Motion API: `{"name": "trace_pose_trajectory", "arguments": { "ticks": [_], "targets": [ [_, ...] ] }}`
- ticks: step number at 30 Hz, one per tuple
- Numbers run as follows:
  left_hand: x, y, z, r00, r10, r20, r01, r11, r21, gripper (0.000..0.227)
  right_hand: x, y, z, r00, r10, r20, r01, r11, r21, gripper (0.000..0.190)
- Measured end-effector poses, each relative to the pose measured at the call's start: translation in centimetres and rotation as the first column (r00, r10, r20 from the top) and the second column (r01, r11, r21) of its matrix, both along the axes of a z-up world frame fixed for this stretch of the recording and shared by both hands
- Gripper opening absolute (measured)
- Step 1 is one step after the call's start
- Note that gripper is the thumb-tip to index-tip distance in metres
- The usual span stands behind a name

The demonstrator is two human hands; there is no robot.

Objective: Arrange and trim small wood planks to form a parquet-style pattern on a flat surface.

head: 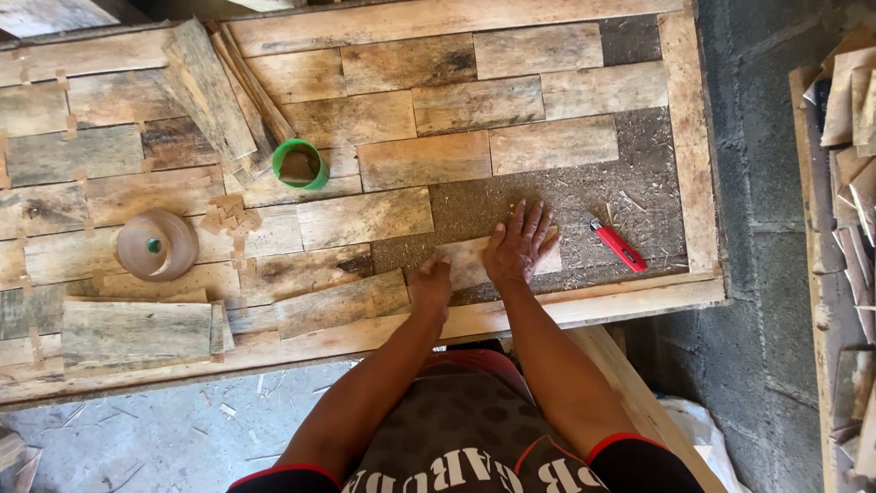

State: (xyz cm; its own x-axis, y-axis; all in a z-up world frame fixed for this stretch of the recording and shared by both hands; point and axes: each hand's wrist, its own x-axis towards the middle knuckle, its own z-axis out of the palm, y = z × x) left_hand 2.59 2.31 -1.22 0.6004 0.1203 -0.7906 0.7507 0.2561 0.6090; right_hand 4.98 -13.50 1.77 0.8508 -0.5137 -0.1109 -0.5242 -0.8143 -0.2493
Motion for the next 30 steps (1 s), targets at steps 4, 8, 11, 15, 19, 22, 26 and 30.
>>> {"name": "trace_pose_trajectory", "arguments": {
  "ticks": [4, 8, 11, 15, 19, 22, 26, 30],
  "targets": [
    [-0.1, 0.6, -2.1, 0.998, 0.008, 0.067, -0.008, 1.000, 0.004, 0.033, 0.3, -2.6, -0.2, 0.995, -0.060, 0.085, 0.055, 0.997, 0.052, 0.067],
    [1.1, 1.7, -0.6, 0.991, 0.087, 0.101, -0.073, 0.988, -0.139, 0.037, 0.6, -4.5, 0.5, 0.983, -0.094, 0.156, 0.088, 0.995, 0.043, 0.063],
    [1.9, 1.6, 4.7, 0.991, 0.121, -0.055, -0.133, 0.923, -0.362, 0.052, 0.3, -5.0, -0.1, 0.982, -0.069, 0.176, 0.069, 0.998, 0.005, 0.064],
    [2.3, 0.9, 9.3, 0.974, 0.081, -0.211, -0.198, 0.753, -0.627, 0.074, 1.1, -5.0, -0.4, 0.978, -0.090, 0.188, 0.091, 0.996, 0.004, 0.063],
    [1.7, 0.9, 7.0, 0.984, 0.050, -0.170, -0.162, 0.642, -0.749, 0.091, 1.4, -4.6, 0.8, 0.987, -0.104, 0.121, 0.105, 0.994, 0.003, 0.062],
    [2.0, 0.5, 8.4, 0.990, 0.021, -0.140, -0.120, 0.643, -0.757, 0.110, 1.3, -4.5, 0.8, 0.992, -0.100, 0.071, 0.102, 0.995, -0.020, 0.063],
    [2.2, -0.1, 9.9, 0.954, 0.077, -0.291, -0.245, 0.761, -0.601, 0.111, 1.6, -4.1, 1.3, 0.994, -0.093, 0.065, 0.096, 0.995, -0.042, 0.067],
    [1.6, -0.5, 7.9, 0.954, 0.100, -0.282, -0.259, 0.750, -0.609, 0.104, 1.9, -4.0, 1.5, 0.994, -0.095, 0.062, 0.098, 0.994, -0.049, 0.068]
  ]
}}
